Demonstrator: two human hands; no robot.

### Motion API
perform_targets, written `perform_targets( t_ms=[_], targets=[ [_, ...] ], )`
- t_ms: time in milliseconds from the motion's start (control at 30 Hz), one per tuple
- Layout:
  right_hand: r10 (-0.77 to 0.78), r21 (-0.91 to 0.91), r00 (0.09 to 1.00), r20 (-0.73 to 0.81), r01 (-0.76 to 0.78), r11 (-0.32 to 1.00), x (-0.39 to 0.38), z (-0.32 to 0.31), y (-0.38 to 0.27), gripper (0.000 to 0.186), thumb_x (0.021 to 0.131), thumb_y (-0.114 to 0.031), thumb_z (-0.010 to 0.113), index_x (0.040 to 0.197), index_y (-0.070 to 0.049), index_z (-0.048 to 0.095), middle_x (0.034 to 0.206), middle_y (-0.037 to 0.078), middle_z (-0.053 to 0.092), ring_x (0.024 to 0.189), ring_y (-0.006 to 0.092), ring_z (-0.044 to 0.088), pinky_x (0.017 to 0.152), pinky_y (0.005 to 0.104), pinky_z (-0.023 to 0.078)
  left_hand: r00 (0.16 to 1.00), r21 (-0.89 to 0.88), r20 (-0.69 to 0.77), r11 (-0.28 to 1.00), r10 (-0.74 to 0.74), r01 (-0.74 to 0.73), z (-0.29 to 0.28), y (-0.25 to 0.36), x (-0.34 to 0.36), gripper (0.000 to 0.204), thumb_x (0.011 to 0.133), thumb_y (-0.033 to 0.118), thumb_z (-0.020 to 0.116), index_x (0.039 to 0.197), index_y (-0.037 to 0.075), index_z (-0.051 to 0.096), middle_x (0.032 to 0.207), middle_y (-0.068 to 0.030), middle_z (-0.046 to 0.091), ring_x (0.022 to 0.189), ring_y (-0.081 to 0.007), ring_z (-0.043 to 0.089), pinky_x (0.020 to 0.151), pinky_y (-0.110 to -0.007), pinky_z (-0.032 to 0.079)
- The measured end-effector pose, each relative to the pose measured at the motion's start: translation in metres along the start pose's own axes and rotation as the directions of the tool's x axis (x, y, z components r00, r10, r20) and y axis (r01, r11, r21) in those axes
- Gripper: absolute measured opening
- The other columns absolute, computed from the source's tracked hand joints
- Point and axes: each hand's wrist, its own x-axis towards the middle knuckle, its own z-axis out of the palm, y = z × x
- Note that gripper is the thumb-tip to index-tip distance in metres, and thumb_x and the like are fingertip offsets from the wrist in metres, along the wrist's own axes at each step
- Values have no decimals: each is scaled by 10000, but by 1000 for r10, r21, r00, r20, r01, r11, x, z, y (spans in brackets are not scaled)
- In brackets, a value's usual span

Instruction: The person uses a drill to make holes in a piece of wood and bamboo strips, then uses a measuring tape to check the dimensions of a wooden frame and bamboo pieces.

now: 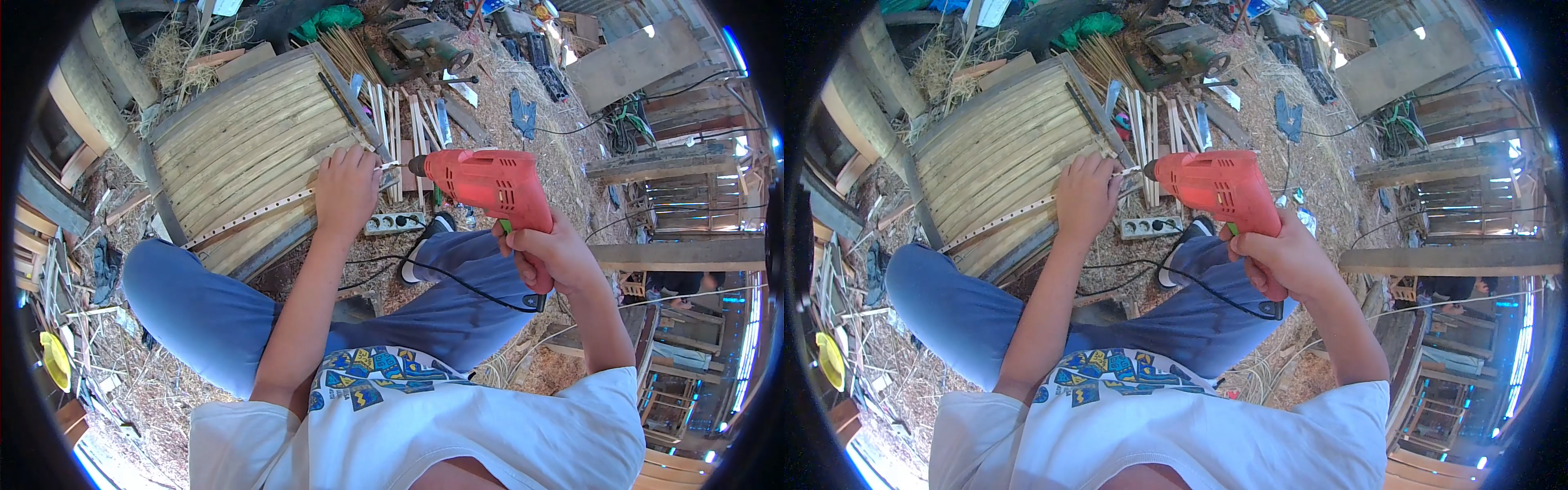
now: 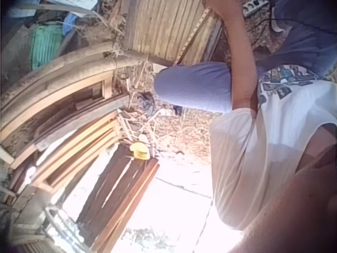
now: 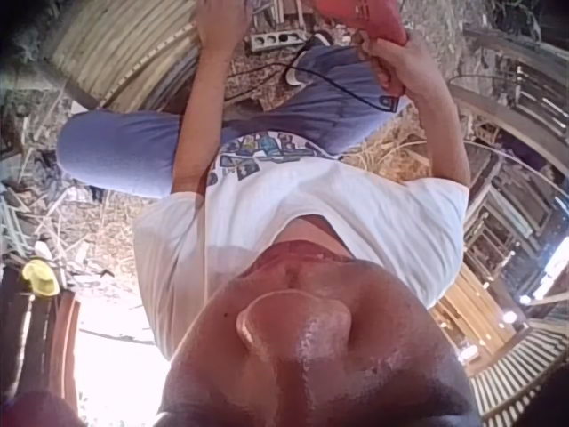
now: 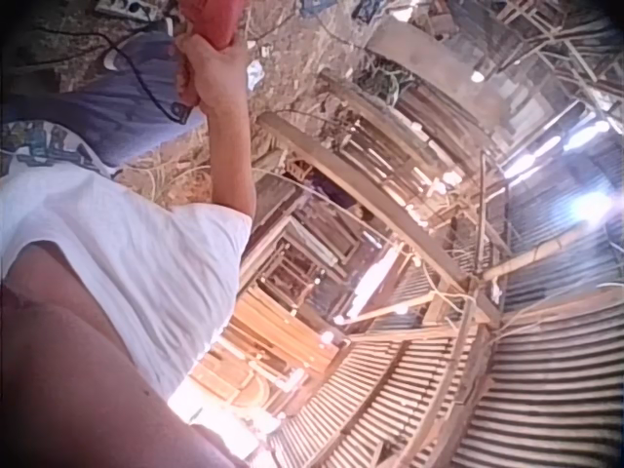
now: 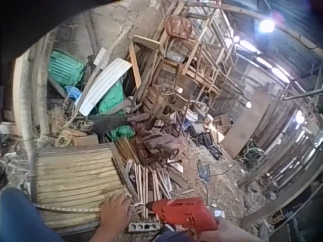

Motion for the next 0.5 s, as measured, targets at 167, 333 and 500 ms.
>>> perform_targets(
  t_ms=[167,333,500],
  targets=[
    [25,-11,1000,1,-25,1000,1,-3,2,301,870,-43,670,1160,33,642,848,95,673,456,118,560,410,273,439,1000,-20,17,1000,-9,10,0,1,0,140,906,217,749,1004,144,680,975,-54,593,1003,-278,590,877,-432,468],
    [9,11,1000,-17,-9,1000,0,-1,3,278,867,-72,695,1119,40,662,792,74,664,454,124,559,417,282,426,1000,-12,22,1000,-9,10,-1,1,0,140,907,218,747,1007,145,680,971,-55,593,997,-278,593,868,-432,472],
    [24,4,1000,-4,-24,1000,2,-2,2,303,871,-90,707,1139,39,647,817,87,673,464,133,567,418,288,425,1000,-9,17,1000,-9,9,-1,0,-2,139,909,218,743,1009,144,681,968,-53,594,991,-277,596,856,-434,475]
  ],
)
